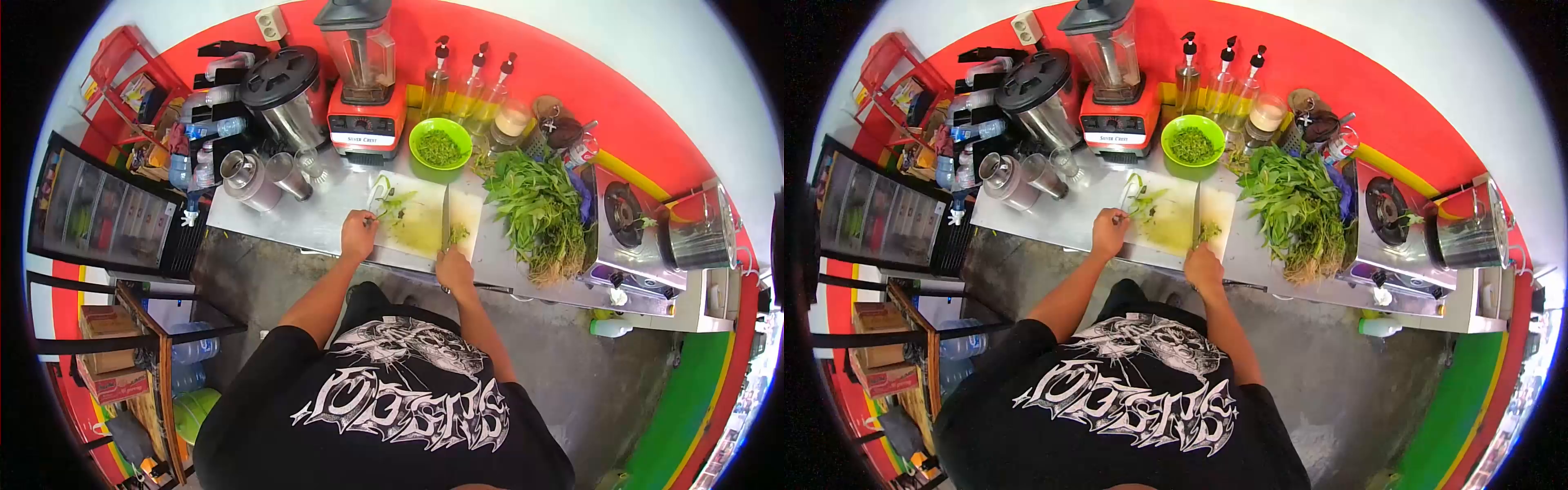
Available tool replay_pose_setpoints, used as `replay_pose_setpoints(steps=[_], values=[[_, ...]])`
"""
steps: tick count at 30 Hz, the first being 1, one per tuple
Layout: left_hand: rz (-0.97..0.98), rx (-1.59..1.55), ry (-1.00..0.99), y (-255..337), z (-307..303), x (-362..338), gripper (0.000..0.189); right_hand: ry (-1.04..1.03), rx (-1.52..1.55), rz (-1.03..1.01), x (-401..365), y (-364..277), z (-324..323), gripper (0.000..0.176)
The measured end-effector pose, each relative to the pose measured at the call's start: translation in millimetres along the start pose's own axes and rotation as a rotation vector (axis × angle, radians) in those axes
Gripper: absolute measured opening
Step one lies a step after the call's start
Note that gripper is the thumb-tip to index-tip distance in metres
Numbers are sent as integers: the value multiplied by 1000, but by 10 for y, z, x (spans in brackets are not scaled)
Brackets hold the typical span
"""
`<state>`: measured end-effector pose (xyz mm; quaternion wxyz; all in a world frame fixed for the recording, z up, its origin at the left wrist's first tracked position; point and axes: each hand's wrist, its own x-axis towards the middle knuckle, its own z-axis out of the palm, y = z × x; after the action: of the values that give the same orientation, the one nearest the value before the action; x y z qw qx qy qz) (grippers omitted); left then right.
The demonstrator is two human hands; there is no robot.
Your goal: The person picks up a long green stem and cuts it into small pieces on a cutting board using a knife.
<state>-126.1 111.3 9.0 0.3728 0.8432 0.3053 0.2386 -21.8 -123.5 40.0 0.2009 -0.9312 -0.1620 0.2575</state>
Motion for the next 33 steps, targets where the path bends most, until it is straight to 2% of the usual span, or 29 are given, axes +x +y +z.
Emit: replay_pose_setpoints(steps=[3, 5, 9, 13, 15, 16, 17, 20, 27, 29, 30, 33], values=[[29, -93, 19, 125, -3, -14, 12, 11, -9, -13, -7, 0, 2, 43], [25, -198, -82, 265, -10, -18, 12, 12, -19, -11, 3, -1, 6, 43], [114, -209, -144, 373, 39, -11, 14, 28, -20, -36, -19, 11, 3, 43], [78, -234, -65, 332, 52, -16, 13, 59, -4, -53, -50, -30, 9, 44], [39, -194, -78, 310, 65, -40, 12, 48, 61, -177, -60, -46, 56, 46], [27, -209, -87, 314, 63, -54, 11, 107, 127, -260, -21, -13, 185, 48], [16, -224, -98, 321, 64, -63, 11, 109, 134, -250, -1, -9, 270, 48], [5, -217, -137, 353, 110, -112, 10, -31, 73, -266, -65, -151, 325, 44], [-8, -203, -216, 329, 192, -154, 10, -6, -29, -133, -194, -155, 253, 43], [10, -191, -251, 334, 188, -157, 10, 24, -64, -61, -158, -36, 180, 40], [31, -183, -290, 352, 191, -165, 11, 103, -25, -18, -139, 9, 185, 40], [60, -214, -353, 398, 242, -208, 11, 136, -12, -6, -98, 126, 111, 40]])
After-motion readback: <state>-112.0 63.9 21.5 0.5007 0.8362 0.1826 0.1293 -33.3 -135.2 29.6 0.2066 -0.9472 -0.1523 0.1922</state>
